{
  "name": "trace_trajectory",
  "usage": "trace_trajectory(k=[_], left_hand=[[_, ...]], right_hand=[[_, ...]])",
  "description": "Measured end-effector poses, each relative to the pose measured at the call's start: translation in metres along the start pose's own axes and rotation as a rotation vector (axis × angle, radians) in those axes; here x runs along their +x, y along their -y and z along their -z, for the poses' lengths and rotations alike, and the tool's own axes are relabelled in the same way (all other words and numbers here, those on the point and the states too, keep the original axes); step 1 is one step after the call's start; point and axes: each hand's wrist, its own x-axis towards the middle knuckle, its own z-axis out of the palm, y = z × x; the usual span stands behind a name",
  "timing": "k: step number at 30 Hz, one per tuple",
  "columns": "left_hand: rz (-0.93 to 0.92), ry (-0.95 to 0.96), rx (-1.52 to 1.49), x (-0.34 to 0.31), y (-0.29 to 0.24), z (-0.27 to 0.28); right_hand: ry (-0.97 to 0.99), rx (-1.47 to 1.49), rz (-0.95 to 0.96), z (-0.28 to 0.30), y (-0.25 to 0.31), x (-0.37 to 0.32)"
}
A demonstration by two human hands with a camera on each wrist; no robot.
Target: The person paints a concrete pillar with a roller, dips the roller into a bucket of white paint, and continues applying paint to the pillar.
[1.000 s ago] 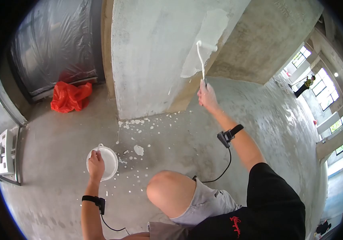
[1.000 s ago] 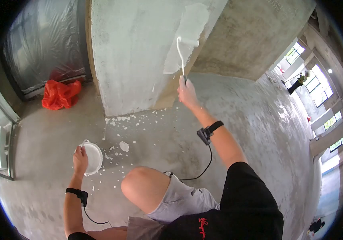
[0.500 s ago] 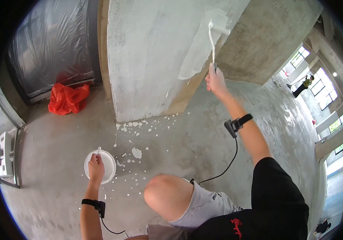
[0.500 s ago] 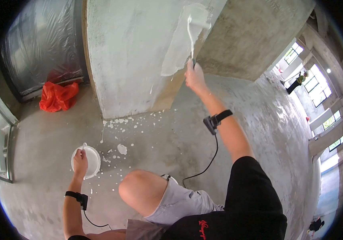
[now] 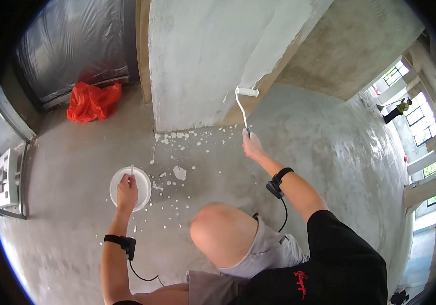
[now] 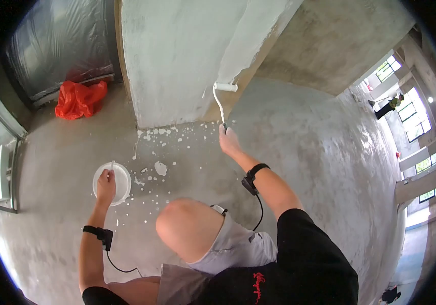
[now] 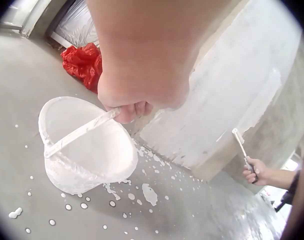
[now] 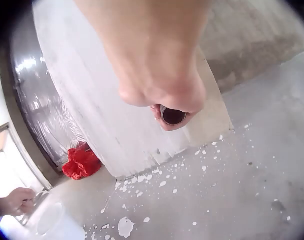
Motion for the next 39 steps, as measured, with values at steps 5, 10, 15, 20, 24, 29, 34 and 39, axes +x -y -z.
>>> trace_trajectory(k=[5,10,15,20,24,29,34,39], left_hand=[[-0.017,0.002,0.011,0.000,0.000,-0.002],[-0.033,0.000,0.028,0.000,-0.005,-0.001],[-0.028,0.045,0.014,0.003,-0.006,-0.001],[-0.055,0.059,0.031,0.004,-0.006,-0.007],[-0.061,0.094,0.037,0.002,-0.001,-0.010],[-0.045,0.108,0.021,0.002,-0.012,-0.006],[-0.045,0.090,0.070,0.005,-0.005,-0.011],[-0.018,0.111,0.089,0.004,-0.008,-0.008]], right_hand=[[-0.084,-0.131,0.067,0.005,0.000,-0.006],[-0.182,-0.039,0.243,0.038,0.028,0.005],[-0.155,0.134,0.218,0.090,0.103,0.004],[-0.160,0.294,0.305,0.149,0.178,0.003],[-0.180,0.284,0.330,0.197,0.229,0.013],[-0.136,0.278,0.404,0.231,0.270,0.016],[-0.166,0.197,0.370,0.201,0.230,0.008],[-0.083,0.214,0.222,0.151,0.149,0.007]])
